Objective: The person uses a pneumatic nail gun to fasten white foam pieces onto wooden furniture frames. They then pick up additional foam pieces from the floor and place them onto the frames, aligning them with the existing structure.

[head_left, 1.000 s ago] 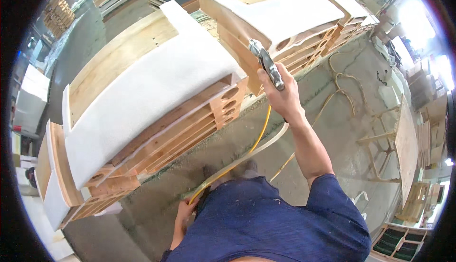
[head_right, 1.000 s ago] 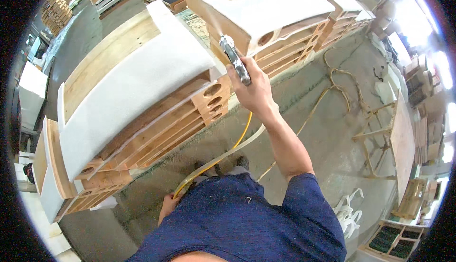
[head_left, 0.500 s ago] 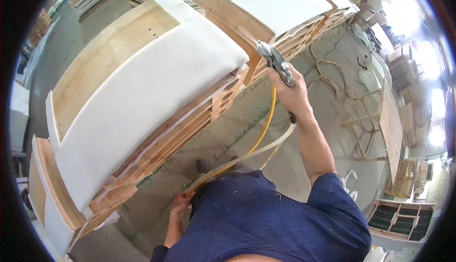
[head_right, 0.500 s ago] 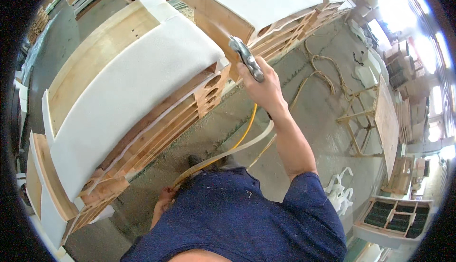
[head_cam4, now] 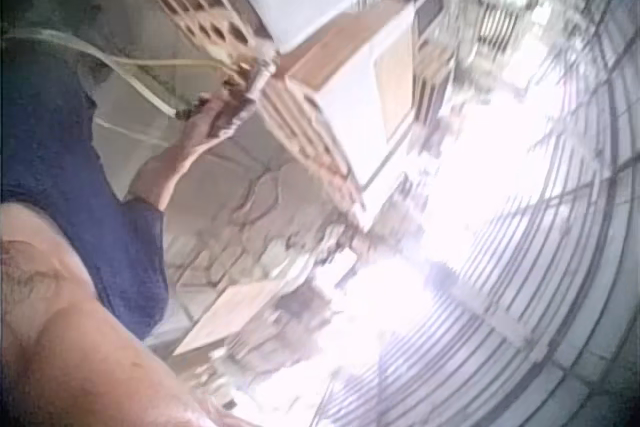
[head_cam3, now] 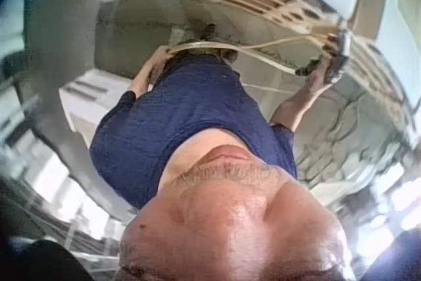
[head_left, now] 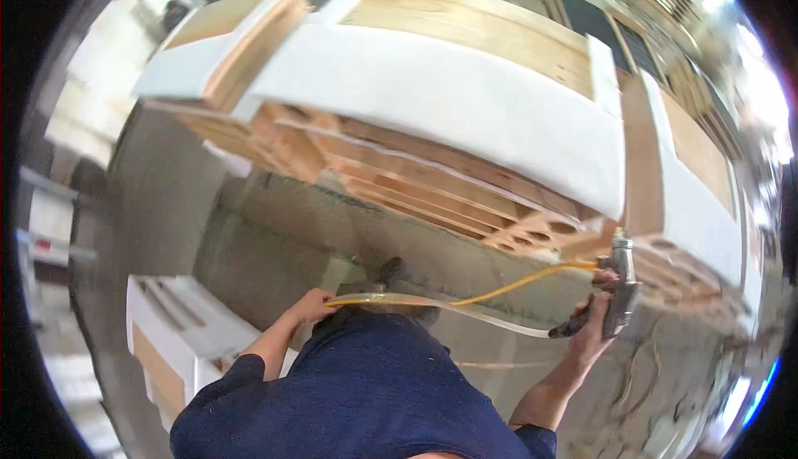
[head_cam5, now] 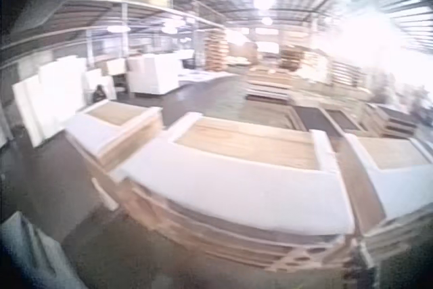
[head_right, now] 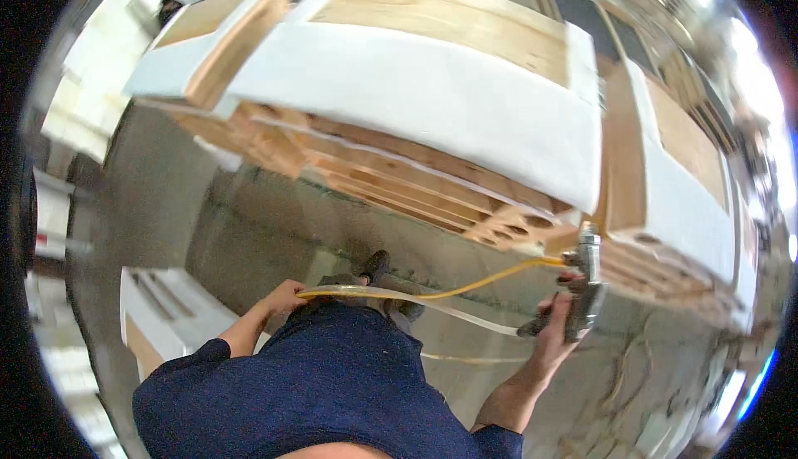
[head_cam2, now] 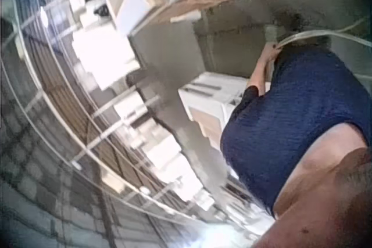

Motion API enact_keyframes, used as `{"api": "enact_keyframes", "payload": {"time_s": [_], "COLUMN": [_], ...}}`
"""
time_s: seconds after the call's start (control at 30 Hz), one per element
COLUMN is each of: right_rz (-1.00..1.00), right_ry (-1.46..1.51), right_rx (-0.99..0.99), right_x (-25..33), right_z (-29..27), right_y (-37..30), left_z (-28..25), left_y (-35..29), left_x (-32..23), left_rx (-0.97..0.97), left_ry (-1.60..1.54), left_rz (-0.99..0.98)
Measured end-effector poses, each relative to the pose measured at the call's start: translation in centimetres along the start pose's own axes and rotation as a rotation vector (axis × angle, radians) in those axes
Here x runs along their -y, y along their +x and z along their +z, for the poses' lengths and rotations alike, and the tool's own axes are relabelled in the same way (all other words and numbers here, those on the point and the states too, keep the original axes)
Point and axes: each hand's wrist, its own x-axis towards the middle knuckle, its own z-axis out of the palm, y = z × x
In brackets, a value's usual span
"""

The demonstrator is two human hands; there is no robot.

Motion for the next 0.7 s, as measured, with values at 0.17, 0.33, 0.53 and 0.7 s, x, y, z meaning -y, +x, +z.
{"api": "enact_keyframes", "payload": {"time_s": [0.17,0.33,0.53,0.7], "right_rz": [-0.013,-0.319,-0.402,-0.314], "right_ry": [-0.156,-0.137,-0.146,-0.175], "right_rx": [0.616,0.975,0.985,0.906], "right_x": [1.2,4.3,7.3,10.5], "right_z": [10.4,24.3,40.3,47.2], "right_y": [-5.9,-10.8,-17.5,-21.9], "left_z": [0.6,0.7,-6.3,-12.0], "left_y": [-8.7,-11.3,-14.1,-16.3], "left_x": [5.2,12.1,22.0,30.4], "left_rx": [-0.277,-0.413,-0.486,-0.48], "left_ry": [-0.294,-0.577,-0.746,-0.897], "left_rz": [-0.26,-0.234,-0.27,-0.293]}}
